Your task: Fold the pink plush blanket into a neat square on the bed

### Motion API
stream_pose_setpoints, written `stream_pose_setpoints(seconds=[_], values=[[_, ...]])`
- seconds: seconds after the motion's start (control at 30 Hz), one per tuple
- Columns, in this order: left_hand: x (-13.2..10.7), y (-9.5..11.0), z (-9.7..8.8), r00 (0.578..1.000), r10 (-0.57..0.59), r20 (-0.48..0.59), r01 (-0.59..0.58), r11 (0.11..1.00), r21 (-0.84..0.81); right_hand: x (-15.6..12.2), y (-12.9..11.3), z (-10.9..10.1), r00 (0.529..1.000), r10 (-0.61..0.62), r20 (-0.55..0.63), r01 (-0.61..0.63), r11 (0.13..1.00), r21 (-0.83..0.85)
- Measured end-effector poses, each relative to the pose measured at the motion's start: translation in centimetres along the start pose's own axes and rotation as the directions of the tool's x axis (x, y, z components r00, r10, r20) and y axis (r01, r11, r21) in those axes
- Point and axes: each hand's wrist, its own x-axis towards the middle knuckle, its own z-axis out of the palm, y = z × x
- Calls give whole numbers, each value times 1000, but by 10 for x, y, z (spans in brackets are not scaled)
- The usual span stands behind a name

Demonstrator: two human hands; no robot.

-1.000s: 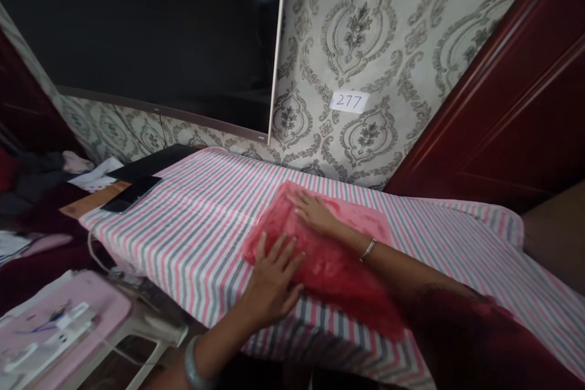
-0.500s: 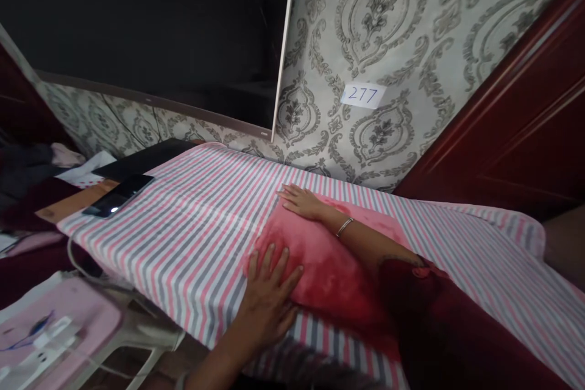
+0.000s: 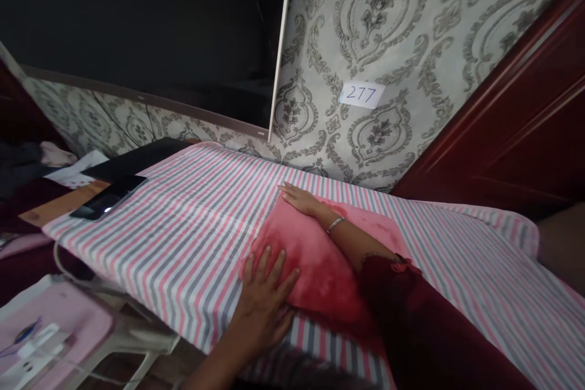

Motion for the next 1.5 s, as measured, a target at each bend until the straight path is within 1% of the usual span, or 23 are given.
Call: stream_pose_setpoints(seconds=[0.1, 0.2, 0.3, 0.37, 0.4, 0.43, 0.5, 0.57, 0.63, 0.67, 0.7, 0.77, 0.8, 0.87, 0.97, 1.07, 1.2, 1.27, 1.33, 1.4, 1.5], values=[[0, -1, 0, 1000, 4, -12, -4, 1000, -3, -13, -20, -13, 996, 79, -30, -79, 997, -20], [0, -5, 1, 1000, 5, -25, -5, 1000, -2, -42, -37, -21, 990, 113, -85, -114, 993, -8], [1, -9, -2, 999, 21, -34, -21, 1000, 2, -95, -42, -20, 996, 41, -81, -44, 998, -36], [4, -6, -6, 998, 32, -60, -33, 999, -3, -141, -38, -17, 999, -4, -38, 2, 999, -46], [8, -2, -8, 996, 31, -79, -32, 999, -7, -164, -34, -16, 1000, -4, -18, 4, 999, -42], [13, 5, -10, 995, 28, -95, -29, 999, -15, -186, -29, -16, 1000, 9, -6, -9, 999, -38], [27, 28, -11, 994, 54, -98, -60, 996, -59, -225, -18, -15, 999, 52, -6, -52, 998, -36], [45, 59, -8, 984, 171, -42, -175, 974, -142, -251, -6, -16, 996, 90, -21, -90, 995, -40], [64, 92, 2, 948, 317, 30, -302, 925, -232, -265, 6, -17, 993, 110, -35, -112, 993, -40], [72, 107, 9, 932, 359, 58, -333, 907, -259, -268, 11, -17, 992, 116, -44, -118, 992, -41], [78, 119, 16, 924, 374, 78, -341, 900, -271, -269, 17, -18, 991, 121, -51, -124, 991, -48], [84, 135, 32, 930, 353, 102, -317, 911, -264, -266, 29, -18, 990, 126, -66, -131, 988, -80], [84, 139, 40, 935, 339, 104, -305, 918, -254, -262, 36, -17, 990, 121, -75, -129, 986, -104], [79, 140, 53, 939, 331, 94, -303, 925, -231, -253, 50, -14, 990, 101, -98, -116, 981, -155], [68, 135, 65, 936, 342, 86, -319, 925, -204, -236, 70, -10, 985, 93, -145, -120, 973, -197], [64, 132, 67, 931, 351, 95, -327, 923, -201, -218, 89, -12, 979, 137, -154, -164, 970, -180], [65, 133, 65, 935, 342, 92, -318, 924, -211, -200, 116, -19, 963, 232, -135, -243, 968, -71], [65, 134, 63, 938, 332, 103, -303, 926, -224, -193, 132, -18, 949, 285, -136, -290, 957, -18], [65, 135, 62, 938, 326, 116, -292, 927, -236, -187, 145, -15, 937, 320, -142, -325, 946, -6], [65, 135, 61, 936, 330, 123, -294, 925, -240, -182, 154, -10, 929, 339, -148, -345, 938, -16], [66, 134, 60, 932, 338, 127, -303, 923, -237, -181, 157, -7, 921, 359, -151, -365, 931, -12]])
